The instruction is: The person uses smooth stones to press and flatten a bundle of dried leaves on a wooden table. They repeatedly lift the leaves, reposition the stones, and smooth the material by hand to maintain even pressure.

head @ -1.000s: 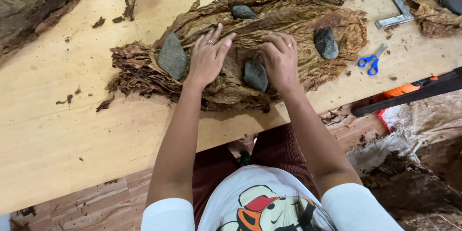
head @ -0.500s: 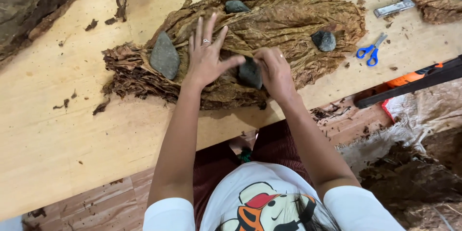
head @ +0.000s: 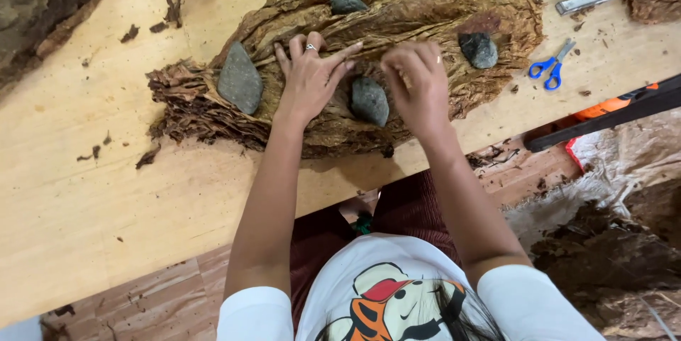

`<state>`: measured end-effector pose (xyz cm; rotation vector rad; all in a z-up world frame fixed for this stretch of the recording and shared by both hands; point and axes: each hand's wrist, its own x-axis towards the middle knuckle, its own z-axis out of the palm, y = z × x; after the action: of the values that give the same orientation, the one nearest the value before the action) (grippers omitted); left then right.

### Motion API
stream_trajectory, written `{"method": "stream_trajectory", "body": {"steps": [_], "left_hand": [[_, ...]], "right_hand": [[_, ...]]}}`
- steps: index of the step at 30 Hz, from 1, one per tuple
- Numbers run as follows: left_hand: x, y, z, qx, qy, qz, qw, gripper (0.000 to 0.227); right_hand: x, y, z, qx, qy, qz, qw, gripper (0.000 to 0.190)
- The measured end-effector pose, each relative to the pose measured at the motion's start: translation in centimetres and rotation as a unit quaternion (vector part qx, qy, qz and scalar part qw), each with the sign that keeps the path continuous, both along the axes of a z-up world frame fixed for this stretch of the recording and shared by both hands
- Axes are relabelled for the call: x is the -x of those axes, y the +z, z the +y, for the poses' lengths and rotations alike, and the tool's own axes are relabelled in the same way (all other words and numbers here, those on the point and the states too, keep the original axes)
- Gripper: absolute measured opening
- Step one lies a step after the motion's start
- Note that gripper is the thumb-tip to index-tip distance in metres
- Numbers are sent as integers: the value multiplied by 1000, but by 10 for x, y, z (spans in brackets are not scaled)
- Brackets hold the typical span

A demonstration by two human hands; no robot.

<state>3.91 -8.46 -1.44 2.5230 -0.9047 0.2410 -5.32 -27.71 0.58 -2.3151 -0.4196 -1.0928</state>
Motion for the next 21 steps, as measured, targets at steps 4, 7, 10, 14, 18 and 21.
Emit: {"method": "stream_trajectory", "body": {"steps": [4, 7, 10, 14, 18, 21], "left_hand": [[6, 8, 0, -5, 5, 9, 1000, 30], [11, 8, -2, -5, -3, -37, 999, 28], [19, 6, 0, -24, 0, -47, 999, 31], [17, -3, -2, -22, 7, -72, 997, 33], [14, -19, -3, -34, 10, -191, 981, 39], [13, -22, -6, -48, 8, -283, 958, 49]], "right_hand": [[23, -28, 26, 30, -48, 124, 991, 35], [38, -23, 46, 43, -86, 193, 976, 71], [47, -24, 54, -5, -77, 225, 971, 67], [46, -38, 38, -33, -2, 220, 975, 63], [57, -43, 20, 23, 95, 258, 961, 73], [64, -55, 13, -15, 96, 267, 959, 75]]}}
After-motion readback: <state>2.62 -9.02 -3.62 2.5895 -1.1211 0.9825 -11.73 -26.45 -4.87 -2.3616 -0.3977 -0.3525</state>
